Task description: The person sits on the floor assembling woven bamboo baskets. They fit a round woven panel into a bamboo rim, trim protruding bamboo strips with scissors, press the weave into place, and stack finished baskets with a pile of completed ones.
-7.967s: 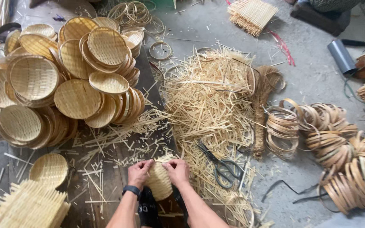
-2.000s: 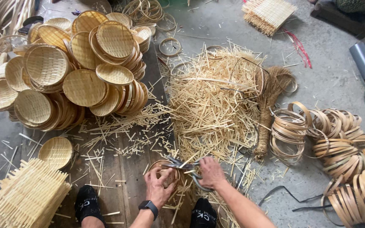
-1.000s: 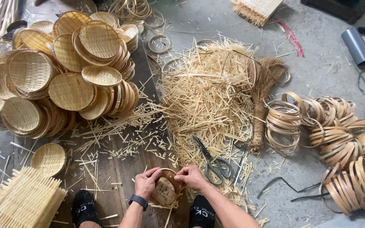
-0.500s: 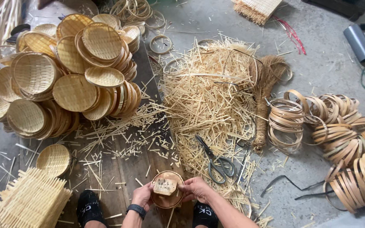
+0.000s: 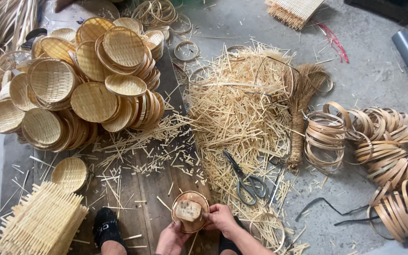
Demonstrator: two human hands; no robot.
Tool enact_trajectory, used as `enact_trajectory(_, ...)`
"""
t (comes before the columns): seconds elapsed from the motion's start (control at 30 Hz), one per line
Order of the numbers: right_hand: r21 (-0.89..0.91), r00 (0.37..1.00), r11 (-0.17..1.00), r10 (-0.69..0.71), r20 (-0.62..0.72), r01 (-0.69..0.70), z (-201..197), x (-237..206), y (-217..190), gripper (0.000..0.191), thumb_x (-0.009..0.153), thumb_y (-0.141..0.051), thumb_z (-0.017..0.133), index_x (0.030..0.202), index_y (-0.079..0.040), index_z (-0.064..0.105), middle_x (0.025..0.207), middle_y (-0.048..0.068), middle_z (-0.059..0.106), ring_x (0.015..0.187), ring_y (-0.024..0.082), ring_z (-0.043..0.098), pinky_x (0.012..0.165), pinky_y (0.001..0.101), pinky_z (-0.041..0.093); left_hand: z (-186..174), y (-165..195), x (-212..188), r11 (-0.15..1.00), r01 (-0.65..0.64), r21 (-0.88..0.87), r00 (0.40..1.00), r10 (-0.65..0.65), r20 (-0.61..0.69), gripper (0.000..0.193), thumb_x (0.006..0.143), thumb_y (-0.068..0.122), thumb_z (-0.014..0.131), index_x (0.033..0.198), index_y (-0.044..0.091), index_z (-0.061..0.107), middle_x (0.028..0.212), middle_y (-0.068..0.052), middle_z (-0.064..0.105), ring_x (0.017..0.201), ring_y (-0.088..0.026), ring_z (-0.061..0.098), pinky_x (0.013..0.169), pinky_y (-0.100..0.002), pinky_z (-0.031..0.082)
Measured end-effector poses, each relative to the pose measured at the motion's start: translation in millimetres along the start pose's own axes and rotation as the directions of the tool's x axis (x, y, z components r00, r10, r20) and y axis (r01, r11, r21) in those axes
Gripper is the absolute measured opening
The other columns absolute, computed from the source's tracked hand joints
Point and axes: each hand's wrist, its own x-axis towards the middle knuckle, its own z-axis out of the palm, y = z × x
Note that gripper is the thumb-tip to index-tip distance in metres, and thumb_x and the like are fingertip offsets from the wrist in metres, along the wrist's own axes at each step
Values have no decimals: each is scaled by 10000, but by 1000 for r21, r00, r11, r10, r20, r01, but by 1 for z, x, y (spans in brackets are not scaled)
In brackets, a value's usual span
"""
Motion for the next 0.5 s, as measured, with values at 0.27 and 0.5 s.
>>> enact_trajectory(0.27, -131, 994, 991, -42, -96, 29, 11, 3, -6, 249, 815, -64, 848, 875, 9, 618, 757, 130, 693, 631, 260, 716, 531, 424, 650, 5, -12, 3, 989, -113, 98, 978, 128, -163, 306, 1023, 128, 553, 1280, 10, 671, 1108, -146, 732, 926, -296, 719, 747, -505, 636)
enact_trajectory(0.5, -104, 996, 995, -14, -89, 5, 19, -6, -7, 245, 824, -62, 827, 877, 15, 601, 755, 151, 696, 596, 281, 725, 515, 443, 641, 8, -3, -2, 937, -215, 275, 942, 273, -193, 257, 1007, 125, 598, 1200, 19, 729, 1041, -135, 753, 856, -267, 722, 671, -468, 652)
